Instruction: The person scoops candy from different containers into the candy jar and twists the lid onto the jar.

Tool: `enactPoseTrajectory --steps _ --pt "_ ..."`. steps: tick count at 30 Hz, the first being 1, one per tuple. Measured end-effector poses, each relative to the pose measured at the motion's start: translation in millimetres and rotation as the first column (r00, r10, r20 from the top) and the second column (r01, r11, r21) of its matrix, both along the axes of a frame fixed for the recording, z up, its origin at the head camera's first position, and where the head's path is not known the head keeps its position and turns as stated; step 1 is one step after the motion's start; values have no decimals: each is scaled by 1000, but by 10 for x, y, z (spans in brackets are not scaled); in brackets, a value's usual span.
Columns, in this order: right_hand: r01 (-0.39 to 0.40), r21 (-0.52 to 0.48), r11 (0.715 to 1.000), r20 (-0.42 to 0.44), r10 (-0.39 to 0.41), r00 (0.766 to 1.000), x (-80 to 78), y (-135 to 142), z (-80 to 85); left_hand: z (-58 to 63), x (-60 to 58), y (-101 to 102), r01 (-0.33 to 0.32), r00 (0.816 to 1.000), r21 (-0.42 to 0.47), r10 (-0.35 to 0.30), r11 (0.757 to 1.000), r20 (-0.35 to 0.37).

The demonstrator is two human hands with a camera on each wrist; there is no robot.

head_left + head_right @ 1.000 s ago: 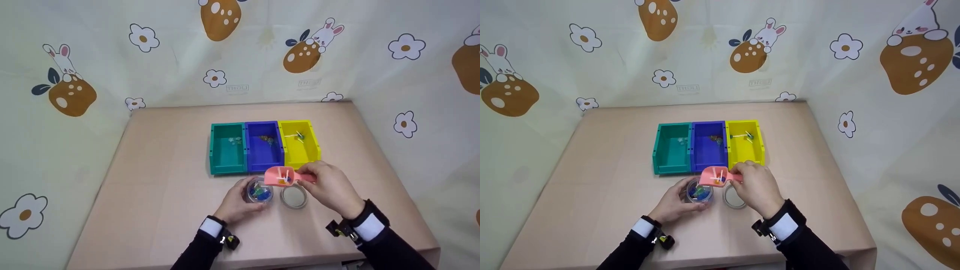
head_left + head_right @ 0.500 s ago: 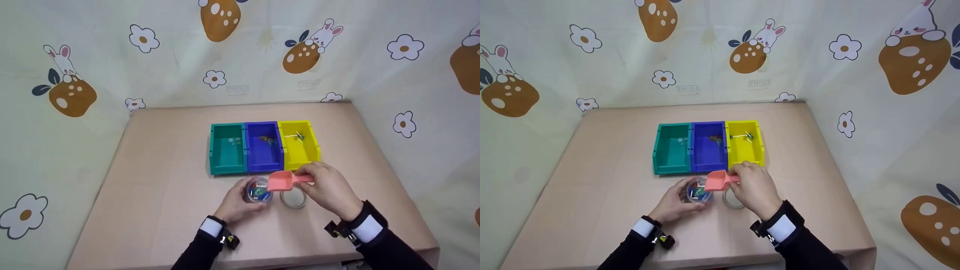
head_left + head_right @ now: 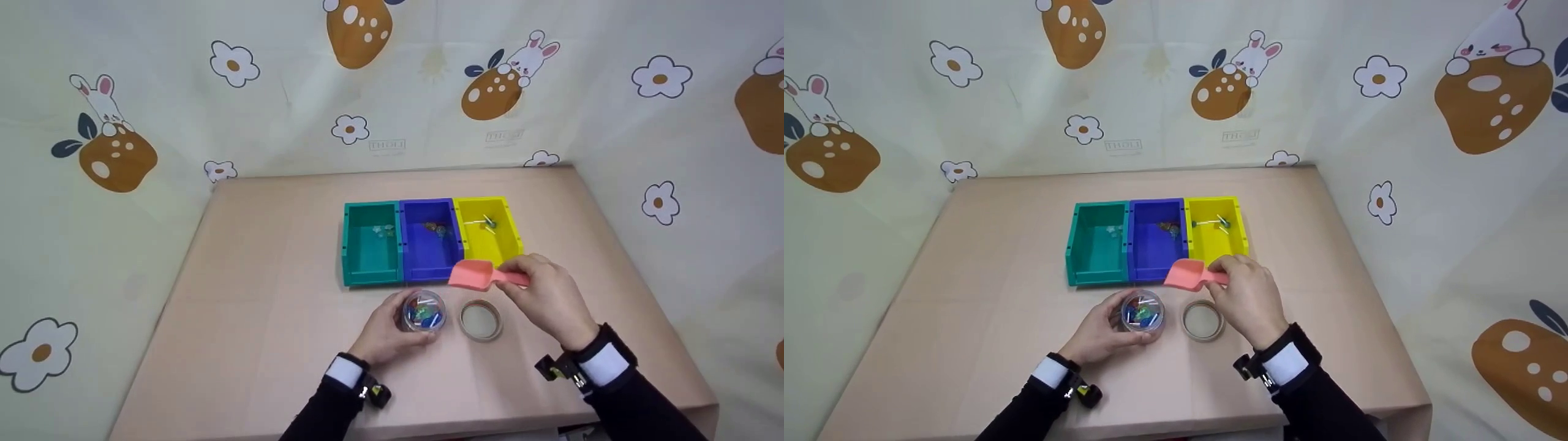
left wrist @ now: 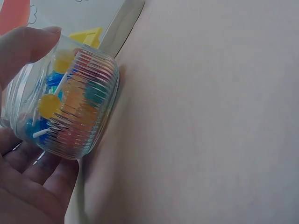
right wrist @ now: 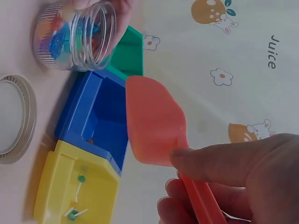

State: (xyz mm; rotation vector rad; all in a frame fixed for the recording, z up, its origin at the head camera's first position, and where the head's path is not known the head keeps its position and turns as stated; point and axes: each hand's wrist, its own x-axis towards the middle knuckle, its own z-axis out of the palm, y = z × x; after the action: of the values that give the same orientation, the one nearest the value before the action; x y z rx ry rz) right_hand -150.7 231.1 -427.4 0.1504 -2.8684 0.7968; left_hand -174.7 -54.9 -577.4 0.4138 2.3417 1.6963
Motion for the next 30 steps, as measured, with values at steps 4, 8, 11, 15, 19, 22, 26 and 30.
enactPoseTrajectory --steps 4,8,11,15,19,22,26,30 --pt "89 -59 994 -4 -89 996 -120 96 -51 8 1 -4 -3 1000 -7 3 1000 4" --pt "184 -110 977 21 -183 983 -268 211 -144 14 6 -1 -5 1000 -20 5 1000 3" --pt "243 -141 960 70 -235 969 -386 292 -252 13 7 4 -10 1000 -23 10 1000 8" --pt "301 -161 940 146 -279 949 -541 374 -440 11 7 13 -12 1000 -16 12 1000 19" --pt "330 -150 932 190 -301 935 -653 407 -634 9 13 13 -9 1000 -16 10 1000 27" --pt "326 -140 935 191 -297 936 -696 406 -754 6 19 8 -10 1000 -19 10 1000 20" --pt "302 -124 945 166 -280 945 -705 397 -859 6 19 1 -9 1000 -23 9 1000 17" --pt "290 -115 950 149 -272 951 -685 404 -911 16 15 -6 -16 999 -26 16 1000 29"
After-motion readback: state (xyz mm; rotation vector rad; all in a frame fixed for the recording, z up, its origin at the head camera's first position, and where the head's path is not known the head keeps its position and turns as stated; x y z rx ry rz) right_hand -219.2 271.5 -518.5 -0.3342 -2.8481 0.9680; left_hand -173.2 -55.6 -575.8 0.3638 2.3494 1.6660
